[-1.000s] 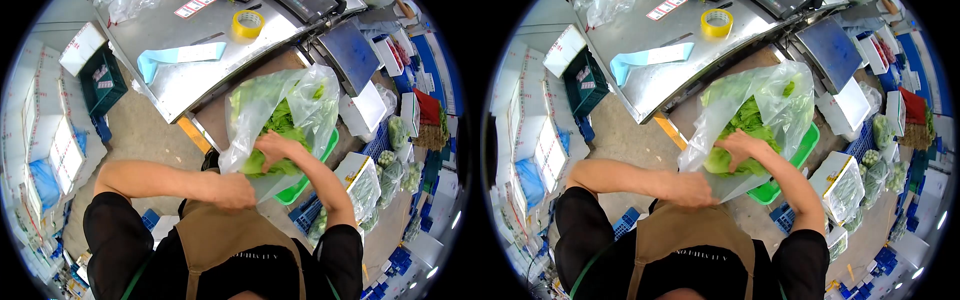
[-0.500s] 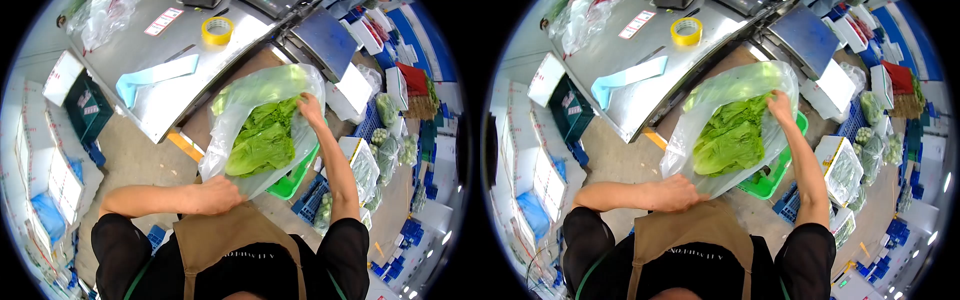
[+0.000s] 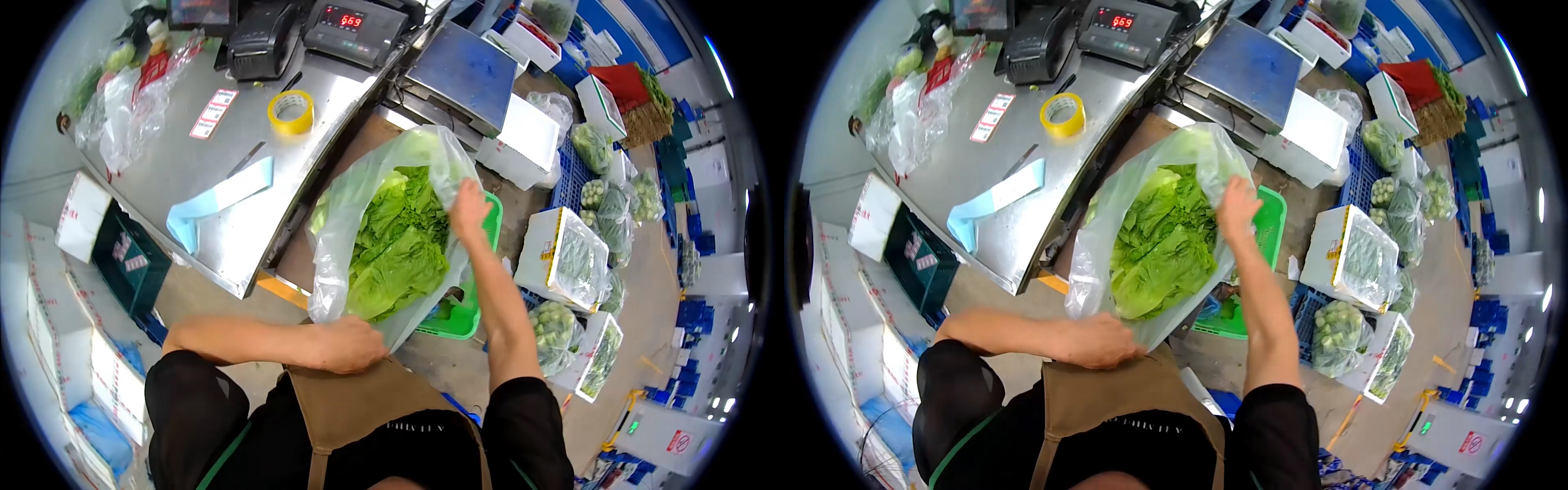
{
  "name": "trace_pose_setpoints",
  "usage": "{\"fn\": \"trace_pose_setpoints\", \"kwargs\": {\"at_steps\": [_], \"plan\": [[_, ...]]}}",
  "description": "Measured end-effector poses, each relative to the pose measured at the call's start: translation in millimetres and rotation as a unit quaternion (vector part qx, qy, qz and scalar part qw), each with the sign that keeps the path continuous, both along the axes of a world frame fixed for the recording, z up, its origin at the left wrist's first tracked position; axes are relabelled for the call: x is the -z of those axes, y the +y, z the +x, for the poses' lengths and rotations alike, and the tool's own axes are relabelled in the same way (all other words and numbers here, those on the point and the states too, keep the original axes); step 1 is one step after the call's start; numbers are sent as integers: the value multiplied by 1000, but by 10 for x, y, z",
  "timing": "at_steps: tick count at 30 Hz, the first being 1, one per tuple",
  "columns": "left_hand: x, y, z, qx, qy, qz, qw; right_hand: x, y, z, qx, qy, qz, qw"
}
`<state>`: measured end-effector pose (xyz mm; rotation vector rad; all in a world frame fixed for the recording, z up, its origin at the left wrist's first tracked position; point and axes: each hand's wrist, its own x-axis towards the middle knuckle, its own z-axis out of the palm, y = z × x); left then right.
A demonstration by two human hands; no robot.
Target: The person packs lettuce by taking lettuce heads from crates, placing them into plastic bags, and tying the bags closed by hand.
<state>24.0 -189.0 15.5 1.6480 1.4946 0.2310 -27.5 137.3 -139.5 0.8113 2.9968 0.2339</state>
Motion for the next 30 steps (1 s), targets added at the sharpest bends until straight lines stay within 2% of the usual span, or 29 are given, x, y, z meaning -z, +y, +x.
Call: {"fn": "trace_pose_setpoints", "kwargs": {"at_steps": [1, 2, 4, 5, 8, 11, 15, 17, 19, 21, 23, 25, 27, 30], "plan": [[-43, -38, -35, 1, 4, -20, 1000, 11, 294, 2, 41, 8, -39, 998], [-74, -82, -85, -12, 12, -29, 999, -204, 471, 98, 12, 104, 35, 994], [-150, -129, -225, -35, 24, -46, 998, -681, 959, 223, 50, 124, 63, 989], [-254, -122, -281, -50, 36, -53, 997, -955, 1170, 319, 27, 191, 43, 980], [-434, -158, -484, -56, 55, -22, 997, -1753, 1127, 393, -12, 285, 15, 958], [-524, -192, -599, -15, 65, -33, 997, -1795, 990, 558, -34, 275, 7, 961], [-348, -280, -627, -1, 77, -40, 996, -1799, 759, 987, 66, 222, -97, 968], [-123, -282, -538, 32, 65, -50, 996, -1639, 765, 1277, -110, 178, -61, 976], [-69, -268, -455, 39, 56, -56, 996, -2207, -167, 1125, -179, 182, 83, 963], [-113, -179, -330, 24, 52, -57, 997, -2162, -638, 1058, -289, 294, -145, 900], [-117, -123, -201, -1, 58, -48, 997, -1564, -933, 1072, -312, 213, -292, 879], [-121, -74, -81, -47, 69, -38, 996, -849, -968, 1051, -284, 50, -292, 912], [-124, -28, 73, -112, 83, -31, 990, -325, -921, 1085, -239, 48, -279, 929], [86, 126, 333, -222, 107, 51, 968, -30, -965, 1129, -221, 92, -261, 935]]}}
